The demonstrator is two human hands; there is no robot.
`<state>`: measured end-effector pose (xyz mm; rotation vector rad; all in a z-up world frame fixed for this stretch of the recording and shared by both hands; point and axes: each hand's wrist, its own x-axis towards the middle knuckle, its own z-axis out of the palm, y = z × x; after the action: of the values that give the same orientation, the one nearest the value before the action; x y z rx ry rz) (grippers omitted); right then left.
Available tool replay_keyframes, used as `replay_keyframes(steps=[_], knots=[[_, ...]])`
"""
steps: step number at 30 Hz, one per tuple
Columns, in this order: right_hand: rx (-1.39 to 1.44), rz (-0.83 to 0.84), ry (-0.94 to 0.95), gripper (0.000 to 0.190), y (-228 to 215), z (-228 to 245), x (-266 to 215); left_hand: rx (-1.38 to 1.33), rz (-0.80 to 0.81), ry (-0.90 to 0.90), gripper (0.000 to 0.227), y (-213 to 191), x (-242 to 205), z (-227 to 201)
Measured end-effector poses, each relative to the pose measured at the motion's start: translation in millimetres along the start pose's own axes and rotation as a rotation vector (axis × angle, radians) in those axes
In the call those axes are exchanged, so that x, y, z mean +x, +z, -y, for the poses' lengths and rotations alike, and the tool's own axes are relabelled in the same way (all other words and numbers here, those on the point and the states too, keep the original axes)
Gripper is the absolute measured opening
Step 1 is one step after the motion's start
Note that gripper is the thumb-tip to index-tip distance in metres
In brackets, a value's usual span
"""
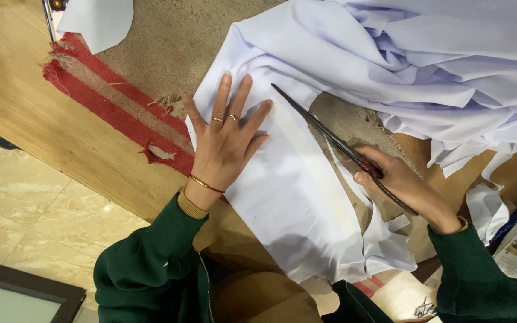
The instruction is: The person smooths a white fabric on a wooden table and uses shears to cut a long strip from it. They then place a small rectangular packet on the fabric and cut a smaller piece around it.
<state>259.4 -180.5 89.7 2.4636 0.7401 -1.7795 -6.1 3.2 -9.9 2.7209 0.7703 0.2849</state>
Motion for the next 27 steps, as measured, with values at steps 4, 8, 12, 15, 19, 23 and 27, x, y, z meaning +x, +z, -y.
replay_keyframes(steps=[4, 8, 12, 15, 19, 23, 27], knots=[[-0.018, -0.005, 0.025, 0.064, -2.5, 4.4, -1.5, 0.022, -0.002, 0.000, 0.050, -0.5, -3.0, 1.9], [-0.042, -0.013, 0.074, 0.059, -3.5, 6.6, -0.5, -0.014, -0.006, -0.006, 0.052, -0.7, -1.1, 1.4], [-0.059, -0.021, 0.067, 0.066, -4.0, 12.8, -2.2, 0.011, 0.023, -0.014, 0.054, -1.9, -0.4, 0.1], [-0.089, -0.041, 0.128, 0.063, -4.9, 35.6, -14.5, 0.033, -0.001, -0.016, 0.053, 2.0, -1.8, -0.4], [-0.048, -0.058, 0.053, 0.060, 6.5, 14.4, -9.9, 0.144, -0.056, -0.014, 0.060, 6.0, -6.6, -3.7], [-0.066, -0.073, -0.004, 0.079, 24.9, -22.8, -30.6, 0.153, -0.057, -0.025, 0.067, 20.1, -31.2, -29.2], [0.121, -0.170, -0.200, 0.051, 73.4, -103.2, -70.3, 0.047, -0.022, 0.078, 0.070, 25.8, -66.8, -69.6]])
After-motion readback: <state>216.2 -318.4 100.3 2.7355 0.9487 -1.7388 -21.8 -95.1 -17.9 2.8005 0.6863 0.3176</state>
